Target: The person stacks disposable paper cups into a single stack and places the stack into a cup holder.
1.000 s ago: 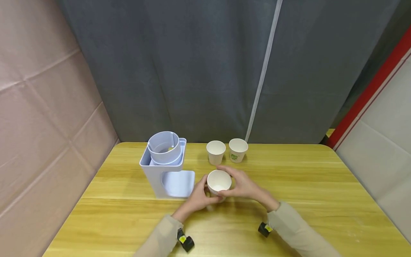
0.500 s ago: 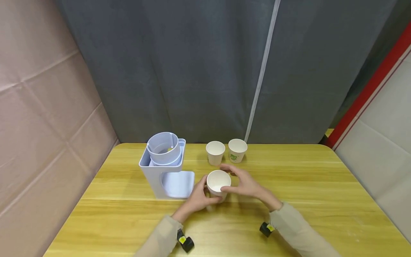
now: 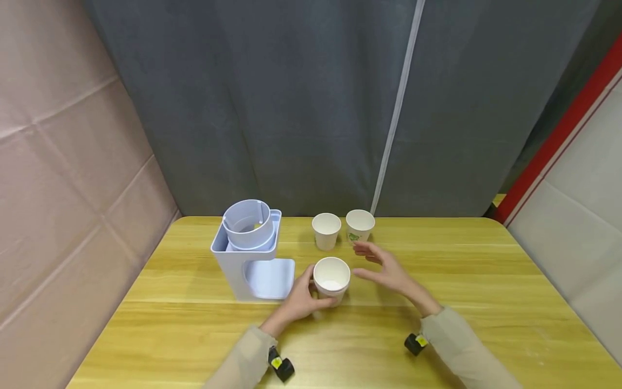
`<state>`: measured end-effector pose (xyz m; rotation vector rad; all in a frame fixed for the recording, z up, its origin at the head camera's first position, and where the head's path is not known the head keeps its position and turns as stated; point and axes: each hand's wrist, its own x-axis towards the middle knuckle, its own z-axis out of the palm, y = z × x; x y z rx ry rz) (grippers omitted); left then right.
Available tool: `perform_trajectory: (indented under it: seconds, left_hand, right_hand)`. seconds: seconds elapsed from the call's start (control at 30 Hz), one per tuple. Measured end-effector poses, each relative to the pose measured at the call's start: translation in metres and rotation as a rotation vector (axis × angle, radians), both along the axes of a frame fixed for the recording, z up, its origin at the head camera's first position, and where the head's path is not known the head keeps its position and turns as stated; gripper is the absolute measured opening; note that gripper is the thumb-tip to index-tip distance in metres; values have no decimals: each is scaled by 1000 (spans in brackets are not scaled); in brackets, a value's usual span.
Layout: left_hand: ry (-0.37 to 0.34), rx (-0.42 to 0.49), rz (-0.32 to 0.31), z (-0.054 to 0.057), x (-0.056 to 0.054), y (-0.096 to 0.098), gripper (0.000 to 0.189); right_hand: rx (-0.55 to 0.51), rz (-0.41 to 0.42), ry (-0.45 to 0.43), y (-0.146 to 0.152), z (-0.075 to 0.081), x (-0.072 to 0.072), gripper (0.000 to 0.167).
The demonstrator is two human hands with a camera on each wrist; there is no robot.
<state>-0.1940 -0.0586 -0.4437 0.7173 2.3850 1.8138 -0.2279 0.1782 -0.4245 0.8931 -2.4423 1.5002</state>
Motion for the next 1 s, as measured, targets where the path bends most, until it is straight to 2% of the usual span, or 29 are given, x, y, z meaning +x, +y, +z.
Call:
perform_trajectory:
  seconds: [0.43,0.87,1.0]
  left_hand:
    - [-3,4,-4,-2,-2,0,73]
    - [-5,2,-6,-2,-2,-1,72]
    - [-5,3,-6,-2,-3,-1,72]
  right_hand:
    - [-45,-167,3,26,-5,-16,57]
    - [-150,-343,-17,22,-7,-43,58]
    - [-213,-371,-10,20,-10,-51,59]
